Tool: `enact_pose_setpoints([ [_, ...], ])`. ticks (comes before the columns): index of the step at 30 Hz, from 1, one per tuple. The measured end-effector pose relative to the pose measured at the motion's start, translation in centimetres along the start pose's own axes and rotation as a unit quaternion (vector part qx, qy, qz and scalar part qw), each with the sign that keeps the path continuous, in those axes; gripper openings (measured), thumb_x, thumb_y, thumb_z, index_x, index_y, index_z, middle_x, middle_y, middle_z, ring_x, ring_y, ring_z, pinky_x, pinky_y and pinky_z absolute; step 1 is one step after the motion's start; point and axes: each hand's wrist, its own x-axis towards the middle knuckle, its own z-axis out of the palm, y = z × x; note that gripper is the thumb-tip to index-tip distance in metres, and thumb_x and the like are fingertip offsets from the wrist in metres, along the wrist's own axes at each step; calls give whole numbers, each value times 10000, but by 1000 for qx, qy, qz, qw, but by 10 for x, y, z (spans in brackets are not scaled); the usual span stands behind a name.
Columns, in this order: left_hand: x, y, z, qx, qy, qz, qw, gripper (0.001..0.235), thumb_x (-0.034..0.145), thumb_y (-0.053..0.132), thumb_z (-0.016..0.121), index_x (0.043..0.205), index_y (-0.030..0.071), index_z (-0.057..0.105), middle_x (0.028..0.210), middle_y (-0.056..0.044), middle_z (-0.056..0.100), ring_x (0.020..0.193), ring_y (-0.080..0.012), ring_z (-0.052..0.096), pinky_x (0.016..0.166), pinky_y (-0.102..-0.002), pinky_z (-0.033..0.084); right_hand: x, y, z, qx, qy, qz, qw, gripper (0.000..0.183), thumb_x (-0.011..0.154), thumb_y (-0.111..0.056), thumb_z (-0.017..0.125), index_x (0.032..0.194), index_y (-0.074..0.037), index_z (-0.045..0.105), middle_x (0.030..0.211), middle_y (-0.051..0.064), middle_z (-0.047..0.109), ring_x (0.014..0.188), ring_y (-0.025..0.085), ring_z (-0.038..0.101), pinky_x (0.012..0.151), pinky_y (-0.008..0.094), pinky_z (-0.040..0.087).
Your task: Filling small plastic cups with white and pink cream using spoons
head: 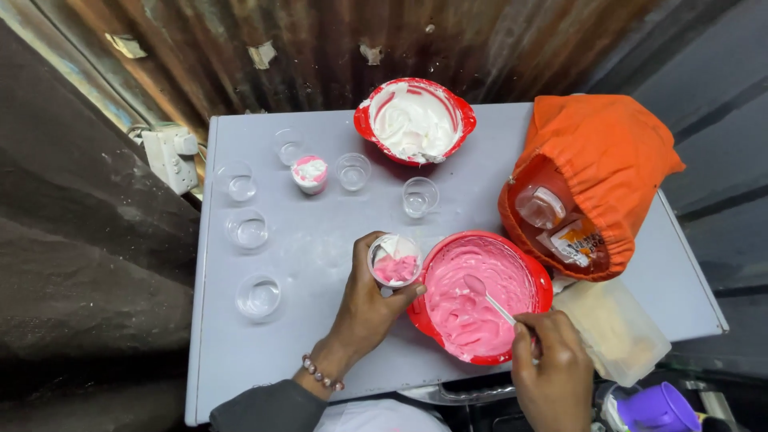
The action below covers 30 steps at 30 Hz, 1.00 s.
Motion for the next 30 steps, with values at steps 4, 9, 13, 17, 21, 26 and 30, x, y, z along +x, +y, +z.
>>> enact_pose_setpoints([
  [4,-12,-17,-2,-36,-48,14,998,692,939,34,789,1544,128,467,1383,-88,634,1250,-188,657,1053,-319,626,-9,19,27,-97,-24,-104,990,200,1026,-96,673,1168,-32,799,1102,163,712,1035,400,699,966,528,559],
  [9,-19,-24,-4,-39,-51,17,998,669,951,5,748,1546,120,464,1418,-81,596,1297,-194,637,1083,-326,613,-18,21,47,-81,-100,-95,987,211,1005,-106,690,1181,-64,798,1068,120,697,937,399,711,871,543,582],
  [13,-18,-29,-6,-39,-45,33,998,672,942,-23,727,1551,98,469,1428,-86,557,1307,-201,633,1101,-322,604,-14,14,40,-61,-174,17,983,246,982,-200,666,1136,-159,854,1092,31,783,1023,346,775,872,522,584],
  [17,-17,-24,-8,-11,-48,49,998,668,935,-18,709,1555,84,481,1447,-97,538,1339,-226,631,1112,-334,603,1,-3,27,-30,-206,137,968,237,957,-278,722,1093,-205,901,1116,-19,899,993,240,821,860,403,596],
  [21,-14,-26,-7,-22,-47,49,997,670,942,-22,743,1563,70,509,1465,-97,522,1359,-231,632,1128,-327,602,9,-6,20,79,-229,268,933,229,943,-180,791,1075,-96,958,1024,17,951,950,165,807,895,315,586],
  [26,-11,-26,-6,-37,-49,68,996,674,940,-22,765,1562,47,516,1439,-102,512,1320,-232,646,1137,-326,603,7,5,16,190,-198,311,910,221,950,-59,827,1093,24,974,994,102,933,938,180,786,903,314,585],
  [30,-7,-19,-4,-51,-47,65,995,682,929,-1,786,1562,48,538,1449,-97,515,1329,-221,646,1144,-330,615,8,3,6,312,-124,327,883,187,991,-1,808,1137,88,883,713,129,599,602,202,470,535,329,332],
])
